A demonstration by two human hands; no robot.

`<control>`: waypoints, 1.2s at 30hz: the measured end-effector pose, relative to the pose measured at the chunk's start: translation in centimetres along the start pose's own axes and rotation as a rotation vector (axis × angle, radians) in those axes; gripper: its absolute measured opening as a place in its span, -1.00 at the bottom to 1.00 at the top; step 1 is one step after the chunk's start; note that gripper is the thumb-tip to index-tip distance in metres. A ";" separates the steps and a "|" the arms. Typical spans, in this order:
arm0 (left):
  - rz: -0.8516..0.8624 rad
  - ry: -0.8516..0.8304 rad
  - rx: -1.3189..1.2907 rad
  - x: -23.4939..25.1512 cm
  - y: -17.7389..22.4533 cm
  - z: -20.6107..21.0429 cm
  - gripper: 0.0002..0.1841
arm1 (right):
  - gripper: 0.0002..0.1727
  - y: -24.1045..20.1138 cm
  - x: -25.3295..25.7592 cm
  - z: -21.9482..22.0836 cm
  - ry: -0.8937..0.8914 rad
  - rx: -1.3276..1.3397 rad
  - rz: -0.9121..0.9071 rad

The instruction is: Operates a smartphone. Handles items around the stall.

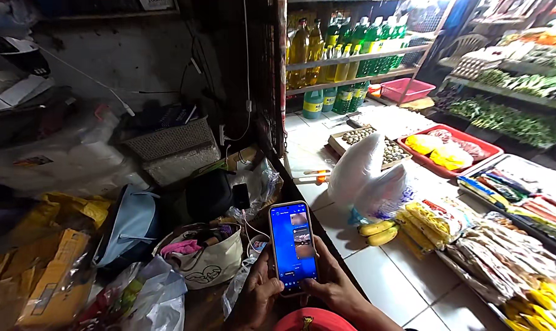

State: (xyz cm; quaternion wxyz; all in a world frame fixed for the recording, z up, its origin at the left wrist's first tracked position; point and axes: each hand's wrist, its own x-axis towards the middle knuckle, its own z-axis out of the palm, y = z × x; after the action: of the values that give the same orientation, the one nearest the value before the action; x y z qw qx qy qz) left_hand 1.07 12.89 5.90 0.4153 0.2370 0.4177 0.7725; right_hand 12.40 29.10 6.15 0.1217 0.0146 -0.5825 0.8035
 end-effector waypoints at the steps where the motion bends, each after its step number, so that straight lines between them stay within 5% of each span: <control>1: 0.004 -0.002 0.008 0.0 0.0 -0.1 -0.17 | -0.09 -0.1 0.0 0.0 -0.013 0.016 0.008; 14: 0.121 -0.057 0.092 -0.3 0.0 -1.1 -0.18 | -0.10 0.0 0.4 0.1 -0.075 0.160 0.076; 27: 0.180 0.134 0.187 -0.7 -0.9 -0.1 -0.28 | -0.09 0.3 0.6 0.9 -0.094 0.101 0.052; 36: 0.111 0.012 0.034 -1.1 0.1 -1.1 -0.36 | -0.19 0.0 0.6 1.4 -0.028 0.108 0.069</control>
State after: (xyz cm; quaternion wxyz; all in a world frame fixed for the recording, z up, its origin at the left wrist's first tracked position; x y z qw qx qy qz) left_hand 0.87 11.44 5.34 0.3652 0.2622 0.4198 0.7885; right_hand 11.70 27.92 6.69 0.0847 0.0123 -0.5403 0.8371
